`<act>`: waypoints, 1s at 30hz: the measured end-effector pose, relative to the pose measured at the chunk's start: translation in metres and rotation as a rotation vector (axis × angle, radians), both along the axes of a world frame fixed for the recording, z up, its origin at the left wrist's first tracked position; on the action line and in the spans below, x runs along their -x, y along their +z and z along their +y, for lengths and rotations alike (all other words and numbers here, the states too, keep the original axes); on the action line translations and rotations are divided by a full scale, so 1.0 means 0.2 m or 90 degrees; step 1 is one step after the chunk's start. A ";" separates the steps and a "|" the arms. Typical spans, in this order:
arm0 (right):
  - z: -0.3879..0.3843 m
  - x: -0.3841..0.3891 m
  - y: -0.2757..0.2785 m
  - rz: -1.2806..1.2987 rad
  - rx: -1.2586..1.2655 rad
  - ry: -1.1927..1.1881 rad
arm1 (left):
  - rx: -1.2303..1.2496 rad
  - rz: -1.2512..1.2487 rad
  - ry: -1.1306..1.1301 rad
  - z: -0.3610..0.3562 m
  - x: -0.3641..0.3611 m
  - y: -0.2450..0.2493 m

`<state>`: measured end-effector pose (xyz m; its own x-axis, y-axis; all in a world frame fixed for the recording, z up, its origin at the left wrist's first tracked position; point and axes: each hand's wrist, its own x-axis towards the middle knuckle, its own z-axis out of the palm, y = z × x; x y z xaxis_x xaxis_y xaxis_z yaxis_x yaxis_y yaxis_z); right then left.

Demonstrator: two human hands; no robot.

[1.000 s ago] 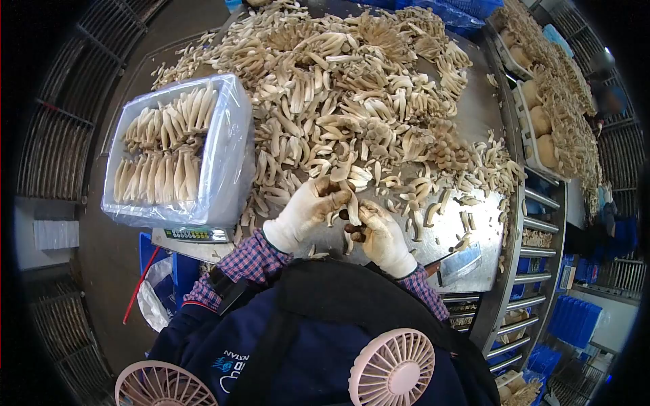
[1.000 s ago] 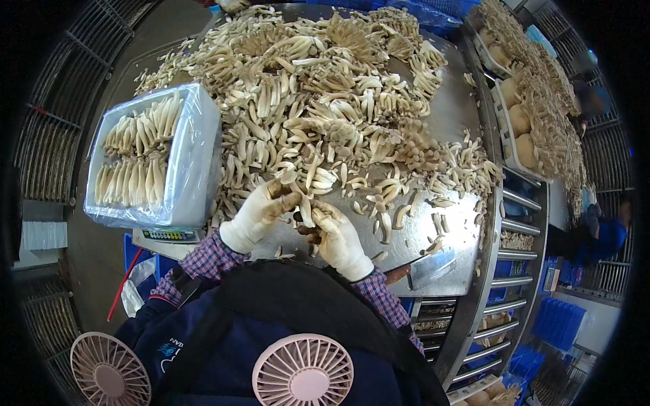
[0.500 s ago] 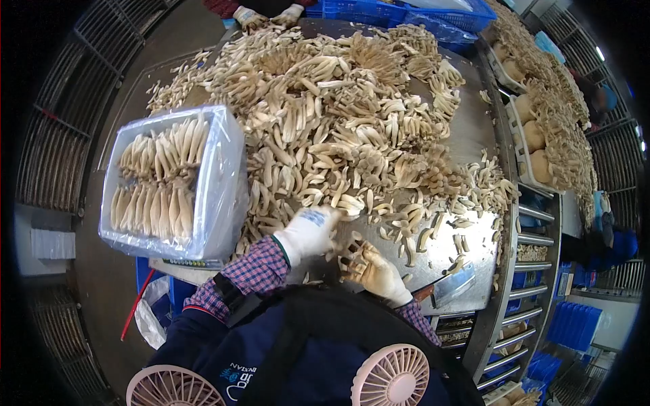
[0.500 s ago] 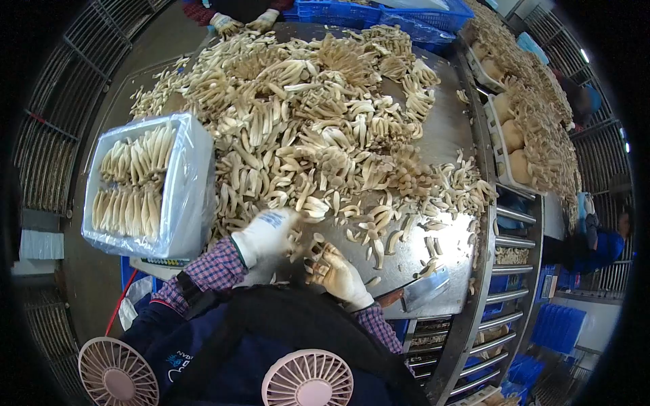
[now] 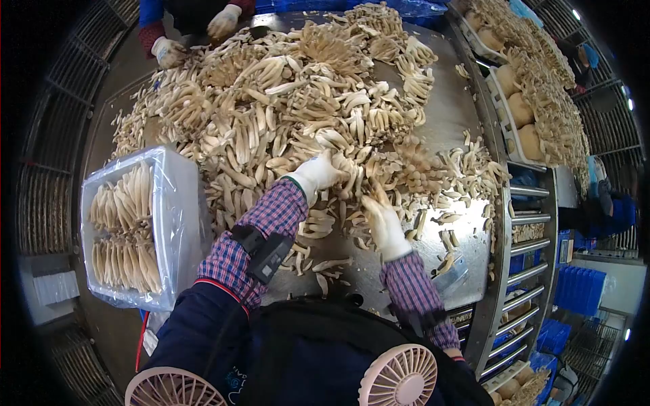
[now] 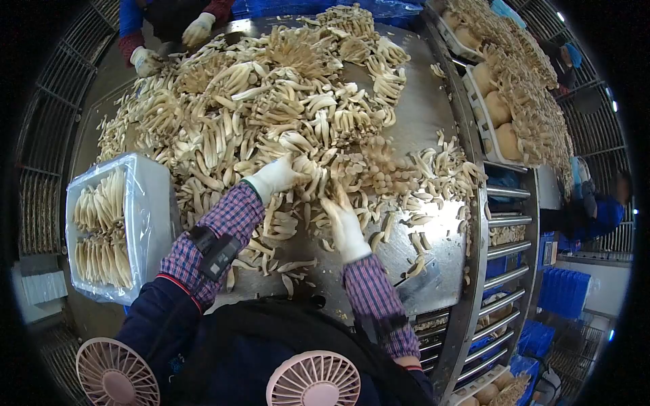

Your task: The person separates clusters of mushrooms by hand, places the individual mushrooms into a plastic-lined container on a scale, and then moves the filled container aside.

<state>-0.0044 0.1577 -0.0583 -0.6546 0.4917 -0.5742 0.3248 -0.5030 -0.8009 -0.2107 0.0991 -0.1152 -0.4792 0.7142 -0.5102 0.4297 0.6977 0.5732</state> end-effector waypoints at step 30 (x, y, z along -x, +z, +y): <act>-0.52 -0.40 -0.01 0.545 0.530 -0.138 | -0.500 -0.154 0.111 -0.92 -0.67 0.47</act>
